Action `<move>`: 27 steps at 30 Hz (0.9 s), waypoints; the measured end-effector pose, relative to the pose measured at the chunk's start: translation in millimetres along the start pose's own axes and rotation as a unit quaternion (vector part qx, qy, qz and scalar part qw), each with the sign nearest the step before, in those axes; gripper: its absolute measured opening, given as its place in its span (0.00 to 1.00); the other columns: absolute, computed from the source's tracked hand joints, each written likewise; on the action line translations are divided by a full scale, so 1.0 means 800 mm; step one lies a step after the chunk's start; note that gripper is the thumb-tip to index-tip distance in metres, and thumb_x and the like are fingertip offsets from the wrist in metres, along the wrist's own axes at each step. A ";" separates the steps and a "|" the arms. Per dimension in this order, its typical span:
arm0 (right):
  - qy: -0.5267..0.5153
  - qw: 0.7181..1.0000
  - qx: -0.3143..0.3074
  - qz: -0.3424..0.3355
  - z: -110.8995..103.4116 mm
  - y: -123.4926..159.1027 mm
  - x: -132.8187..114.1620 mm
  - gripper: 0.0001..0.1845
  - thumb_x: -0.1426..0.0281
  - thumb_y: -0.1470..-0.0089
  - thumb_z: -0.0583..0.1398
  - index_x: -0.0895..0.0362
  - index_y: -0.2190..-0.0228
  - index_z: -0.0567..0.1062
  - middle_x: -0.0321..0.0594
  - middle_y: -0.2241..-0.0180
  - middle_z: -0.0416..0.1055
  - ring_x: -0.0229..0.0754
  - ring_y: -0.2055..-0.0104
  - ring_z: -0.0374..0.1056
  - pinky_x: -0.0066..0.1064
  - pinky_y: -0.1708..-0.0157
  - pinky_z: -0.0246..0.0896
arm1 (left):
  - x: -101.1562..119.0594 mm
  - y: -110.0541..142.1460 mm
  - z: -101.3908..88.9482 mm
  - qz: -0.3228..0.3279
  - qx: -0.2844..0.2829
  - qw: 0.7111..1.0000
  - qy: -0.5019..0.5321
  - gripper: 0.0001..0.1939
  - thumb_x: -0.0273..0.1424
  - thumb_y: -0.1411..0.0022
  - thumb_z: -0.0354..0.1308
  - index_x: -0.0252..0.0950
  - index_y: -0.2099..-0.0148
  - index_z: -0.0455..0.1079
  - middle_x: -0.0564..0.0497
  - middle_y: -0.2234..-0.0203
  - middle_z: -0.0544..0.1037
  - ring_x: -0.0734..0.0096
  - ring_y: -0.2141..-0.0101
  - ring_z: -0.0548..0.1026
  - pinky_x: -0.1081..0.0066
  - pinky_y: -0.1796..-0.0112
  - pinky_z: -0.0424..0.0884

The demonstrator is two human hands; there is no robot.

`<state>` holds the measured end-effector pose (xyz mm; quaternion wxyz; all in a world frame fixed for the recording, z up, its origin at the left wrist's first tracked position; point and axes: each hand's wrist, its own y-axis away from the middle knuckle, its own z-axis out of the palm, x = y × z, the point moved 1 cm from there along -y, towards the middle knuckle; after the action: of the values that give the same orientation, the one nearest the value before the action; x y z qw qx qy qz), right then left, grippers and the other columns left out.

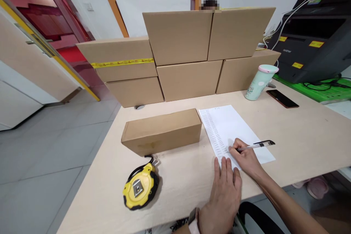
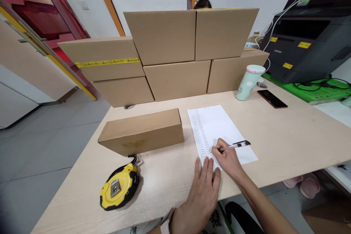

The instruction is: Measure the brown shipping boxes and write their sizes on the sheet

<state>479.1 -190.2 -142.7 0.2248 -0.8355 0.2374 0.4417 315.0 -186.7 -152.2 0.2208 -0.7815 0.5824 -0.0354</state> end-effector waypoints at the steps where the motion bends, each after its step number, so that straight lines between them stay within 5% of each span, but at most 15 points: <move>1: 0.000 1.000 -0.001 0.001 0.000 0.000 0.000 0.15 0.65 0.50 0.57 0.52 0.81 0.57 0.28 0.81 0.52 0.36 0.78 0.52 0.28 0.78 0.49 | 0.000 0.000 0.000 0.001 -0.001 1.000 0.000 0.19 0.31 0.33 0.50 0.26 0.44 0.65 0.31 0.43 0.70 0.44 0.39 0.63 0.41 0.38 0.48; 9: -0.014 1.000 0.025 -0.001 -0.001 0.001 0.000 0.16 0.62 0.46 0.57 0.52 0.80 0.58 0.29 0.81 0.55 0.36 0.78 0.55 0.28 0.78 0.52 | 0.002 0.000 0.002 0.001 -0.002 1.000 0.007 0.20 0.32 0.34 0.50 0.26 0.44 0.65 0.30 0.42 0.69 0.42 0.39 0.63 0.40 0.38 0.49; 14: 0.064 0.995 0.069 -0.042 -0.023 -0.011 0.014 0.10 0.60 0.41 0.56 0.52 0.68 0.70 0.36 0.70 0.72 0.42 0.69 0.69 0.31 0.69 0.63 | 0.000 0.000 -0.003 -0.001 0.010 1.000 0.003 0.19 0.31 0.33 0.49 0.27 0.44 0.66 0.31 0.43 0.70 0.42 0.39 0.63 0.39 0.38 0.45; 18: 0.272 0.945 0.063 -0.169 -0.057 -0.037 0.037 0.11 0.66 0.37 0.51 0.53 0.60 0.73 0.44 0.62 0.75 0.48 0.57 0.70 0.36 0.61 0.64 | -0.003 0.001 -0.005 0.009 0.013 1.000 0.005 0.19 0.31 0.33 0.50 0.25 0.44 0.66 0.30 0.43 0.69 0.41 0.39 0.63 0.38 0.38 0.45; 22: 0.416 0.887 0.018 -0.201 -0.077 -0.060 0.060 0.15 0.75 0.40 0.50 0.55 0.58 0.74 0.47 0.62 0.73 0.51 0.57 0.69 0.35 0.69 0.65 | -0.001 0.002 -0.004 0.005 0.011 1.000 0.020 0.19 0.30 0.33 0.51 0.24 0.44 0.65 0.29 0.42 0.69 0.40 0.39 0.63 0.39 0.39 0.51; 27: 0.459 0.864 0.019 -0.206 -0.078 -0.062 0.067 0.23 0.80 0.43 0.49 0.56 0.50 0.72 0.45 0.63 0.75 0.49 0.57 0.71 0.35 0.69 0.67 | -0.006 0.008 -0.015 0.006 -0.031 0.990 0.138 0.39 0.47 0.39 0.56 0.21 0.37 0.56 0.22 0.37 0.57 0.32 0.36 0.54 0.35 0.43 0.59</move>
<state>574.7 -197.9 -147.7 0.1918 -0.9693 0.1441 -0.0530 304.2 -187.8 -142.6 0.1137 -0.7723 0.6126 -0.1238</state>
